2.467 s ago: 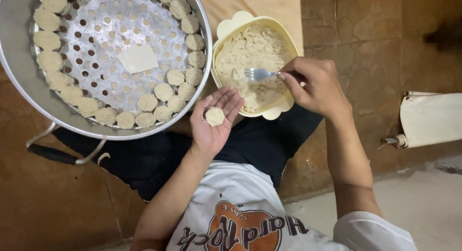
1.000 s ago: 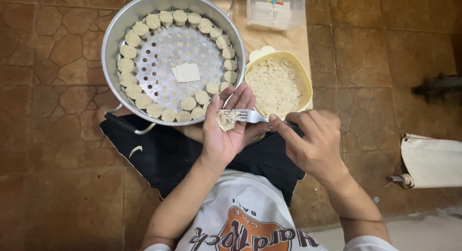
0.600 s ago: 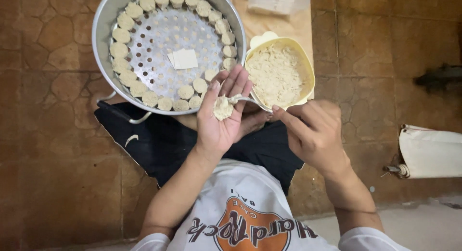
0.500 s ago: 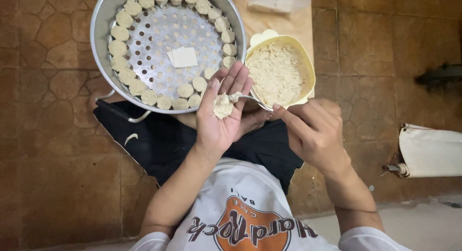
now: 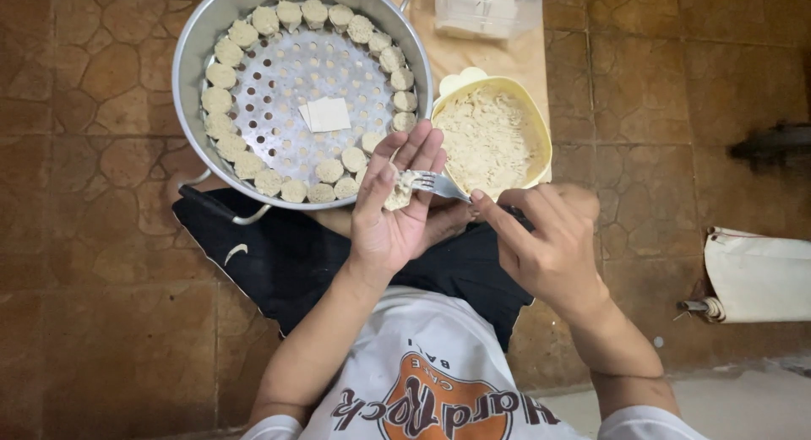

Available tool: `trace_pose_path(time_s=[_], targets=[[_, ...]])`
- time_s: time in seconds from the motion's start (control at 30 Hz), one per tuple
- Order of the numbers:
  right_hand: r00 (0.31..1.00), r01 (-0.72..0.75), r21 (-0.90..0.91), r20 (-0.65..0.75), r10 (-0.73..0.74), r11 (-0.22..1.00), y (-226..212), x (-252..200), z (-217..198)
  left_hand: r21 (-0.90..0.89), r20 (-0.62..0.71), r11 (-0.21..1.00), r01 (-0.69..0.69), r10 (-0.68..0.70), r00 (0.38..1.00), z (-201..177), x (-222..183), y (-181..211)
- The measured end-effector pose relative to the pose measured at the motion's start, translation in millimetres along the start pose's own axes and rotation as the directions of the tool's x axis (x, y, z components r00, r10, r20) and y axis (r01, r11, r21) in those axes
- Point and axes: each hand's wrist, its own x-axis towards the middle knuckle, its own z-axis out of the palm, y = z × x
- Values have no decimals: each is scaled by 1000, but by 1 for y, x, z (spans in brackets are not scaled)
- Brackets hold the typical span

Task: Filling dumpling wrappers with a mixture using a fork and arranging them in a large metal steamer tray.

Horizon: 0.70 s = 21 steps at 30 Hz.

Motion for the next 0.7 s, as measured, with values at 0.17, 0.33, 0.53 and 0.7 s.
trace_pose_path(time_s=[0.17, 0.33, 0.53, 0.7], targets=[[999, -26, 111, -33, 30, 993, -2, 0, 3, -2, 43, 1000, 1, -1, 999, -3, -1, 5], [996, -69, 261, -44, 84, 963, -1, -3, 7, -75, 67, 997, 6, -1, 998, 0, -2, 7], [992, -81, 313, -64, 106, 946, -4, 2, 4, -157, 44, 987, 16, -9, 999, -2, -1, 7], [990, -30, 264, -127, 66, 964, -1, 3, -1, -131, -51, 991, 1, -7, 999, -5, -2, 9]])
